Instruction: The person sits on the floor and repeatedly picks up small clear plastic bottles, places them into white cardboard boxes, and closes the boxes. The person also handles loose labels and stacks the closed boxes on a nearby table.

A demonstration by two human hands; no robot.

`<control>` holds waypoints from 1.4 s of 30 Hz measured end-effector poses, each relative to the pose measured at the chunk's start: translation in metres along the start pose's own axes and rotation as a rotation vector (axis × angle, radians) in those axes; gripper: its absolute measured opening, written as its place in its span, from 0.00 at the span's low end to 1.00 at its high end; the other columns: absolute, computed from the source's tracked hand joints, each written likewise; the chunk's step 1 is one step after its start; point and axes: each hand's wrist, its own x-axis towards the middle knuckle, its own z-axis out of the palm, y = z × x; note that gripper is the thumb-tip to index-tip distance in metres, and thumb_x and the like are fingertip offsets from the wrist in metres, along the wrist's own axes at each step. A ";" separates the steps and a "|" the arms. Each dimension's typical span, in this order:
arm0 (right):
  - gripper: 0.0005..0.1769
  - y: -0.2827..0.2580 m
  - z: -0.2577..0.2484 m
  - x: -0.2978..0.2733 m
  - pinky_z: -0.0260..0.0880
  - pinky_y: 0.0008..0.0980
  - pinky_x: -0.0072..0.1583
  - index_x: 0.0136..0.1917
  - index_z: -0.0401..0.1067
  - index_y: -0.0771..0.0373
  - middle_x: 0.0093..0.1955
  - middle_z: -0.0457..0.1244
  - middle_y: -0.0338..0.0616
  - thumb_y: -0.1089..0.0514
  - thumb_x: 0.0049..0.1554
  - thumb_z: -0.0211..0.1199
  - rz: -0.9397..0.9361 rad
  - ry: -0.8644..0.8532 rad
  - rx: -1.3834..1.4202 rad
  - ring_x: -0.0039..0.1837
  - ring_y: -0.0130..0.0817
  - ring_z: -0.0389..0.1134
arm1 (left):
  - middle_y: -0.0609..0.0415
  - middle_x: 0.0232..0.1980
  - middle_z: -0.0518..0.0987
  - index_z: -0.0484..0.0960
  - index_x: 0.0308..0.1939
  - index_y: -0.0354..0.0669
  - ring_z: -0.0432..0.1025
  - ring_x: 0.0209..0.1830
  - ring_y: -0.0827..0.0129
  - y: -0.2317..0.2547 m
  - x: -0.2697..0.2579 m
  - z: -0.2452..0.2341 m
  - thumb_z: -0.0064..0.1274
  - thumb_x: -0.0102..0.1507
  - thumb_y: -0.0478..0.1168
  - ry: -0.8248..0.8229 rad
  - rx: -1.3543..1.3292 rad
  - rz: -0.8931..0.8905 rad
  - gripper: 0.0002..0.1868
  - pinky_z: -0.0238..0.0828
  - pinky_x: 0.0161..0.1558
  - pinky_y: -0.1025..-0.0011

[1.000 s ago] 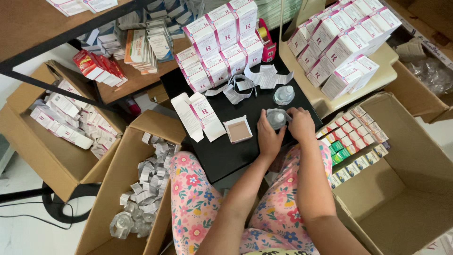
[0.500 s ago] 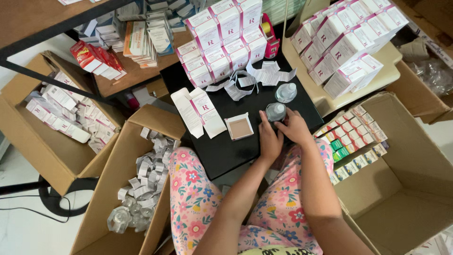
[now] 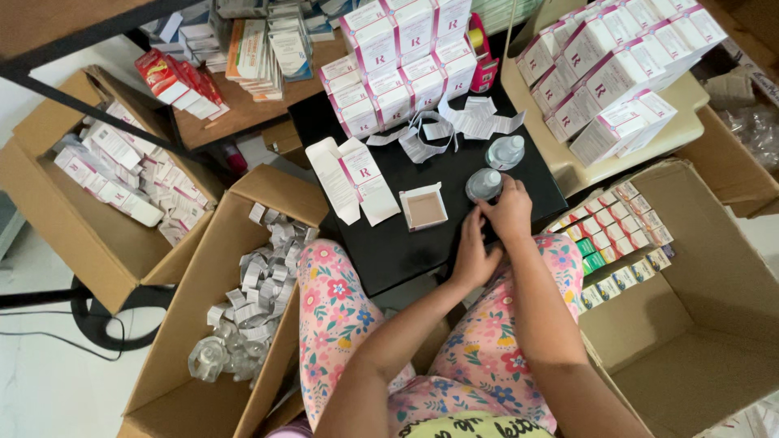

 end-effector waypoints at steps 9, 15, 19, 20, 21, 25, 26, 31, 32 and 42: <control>0.27 -0.026 -0.064 -0.011 0.69 0.35 0.47 0.42 0.72 0.76 0.37 0.68 0.54 0.48 0.51 0.79 0.194 -0.113 0.234 0.42 0.37 0.67 | 0.40 0.76 0.60 0.69 0.68 0.51 0.59 0.75 0.44 0.071 -0.014 -0.145 0.68 0.61 0.46 0.202 0.582 0.485 0.34 0.58 0.74 0.53; 0.18 -0.067 -0.065 -0.036 0.70 0.26 0.54 0.52 0.74 0.70 0.46 0.71 0.38 0.57 0.52 0.70 0.104 -0.454 1.023 0.49 0.26 0.70 | 0.28 0.77 0.52 0.72 0.67 0.49 0.56 0.74 0.35 0.032 0.011 -0.196 0.71 0.52 0.44 0.000 0.480 0.381 0.40 0.62 0.67 0.50; 0.19 -0.103 -0.038 -0.053 0.69 0.26 0.50 0.52 0.74 0.70 0.45 0.69 0.38 0.56 0.52 0.73 0.101 -0.512 0.999 0.46 0.24 0.68 | 0.42 0.79 0.65 0.62 0.72 0.43 0.66 0.74 0.46 0.001 0.014 -0.182 0.67 0.59 0.41 0.012 0.386 0.353 0.41 0.68 0.70 0.57; 0.20 -0.109 -0.037 -0.053 0.68 0.28 0.48 0.49 0.74 0.71 0.43 0.69 0.43 0.55 0.52 0.75 0.094 -0.429 0.773 0.44 0.26 0.67 | 0.42 0.78 0.67 0.62 0.71 0.42 0.67 0.73 0.46 -0.003 0.011 -0.178 0.67 0.58 0.41 0.036 0.364 0.324 0.41 0.69 0.69 0.58; 0.21 -0.114 -0.037 -0.051 0.68 0.29 0.46 0.46 0.74 0.72 0.41 0.68 0.47 0.53 0.52 0.77 0.082 -0.346 0.548 0.42 0.28 0.66 | 0.43 0.76 0.69 0.61 0.70 0.40 0.69 0.71 0.46 -0.005 0.012 -0.176 0.67 0.58 0.41 0.066 0.343 0.295 0.41 0.70 0.67 0.58; 0.25 -0.133 -0.044 -0.049 0.69 0.31 0.43 0.46 0.73 0.70 0.38 0.68 0.48 0.49 0.48 0.81 -0.024 -0.064 0.193 0.38 0.32 0.69 | 0.42 0.69 0.71 0.62 0.67 0.36 0.71 0.64 0.46 -0.004 0.007 -0.168 0.70 0.57 0.43 0.180 0.337 0.324 0.42 0.70 0.63 0.57; 0.26 -0.138 -0.046 -0.049 0.69 0.33 0.43 0.47 0.73 0.70 0.38 0.67 0.48 0.50 0.47 0.81 -0.100 -0.033 0.145 0.38 0.35 0.69 | 0.42 0.68 0.72 0.62 0.65 0.36 0.71 0.63 0.45 -0.002 0.007 -0.166 0.70 0.56 0.43 0.198 0.359 0.346 0.41 0.70 0.63 0.57; 0.32 -0.169 -0.052 -0.060 0.73 0.38 0.48 0.60 0.73 0.70 0.49 0.66 0.50 0.53 0.47 0.78 -0.439 0.130 0.054 0.45 0.41 0.71 | 0.42 0.68 0.73 0.65 0.57 0.39 0.71 0.65 0.46 0.014 0.005 -0.159 0.70 0.54 0.38 0.273 0.397 0.398 0.34 0.70 0.65 0.57; 0.32 -0.172 -0.055 -0.060 0.72 0.39 0.48 0.59 0.73 0.69 0.48 0.66 0.50 0.53 0.46 0.79 -0.465 0.129 -0.010 0.46 0.43 0.71 | 0.42 0.68 0.74 0.66 0.57 0.39 0.72 0.65 0.46 0.015 0.004 -0.159 0.70 0.53 0.37 0.259 0.391 0.399 0.34 0.70 0.65 0.57; 0.30 -0.150 -0.049 -0.040 0.67 0.44 0.55 0.52 0.73 0.69 0.50 0.61 0.51 0.51 0.43 0.81 -0.435 -0.090 -0.052 0.53 0.50 0.64 | 0.41 0.68 0.72 0.64 0.55 0.37 0.70 0.66 0.46 0.003 0.009 -0.160 0.69 0.55 0.37 0.198 0.364 0.431 0.32 0.71 0.65 0.59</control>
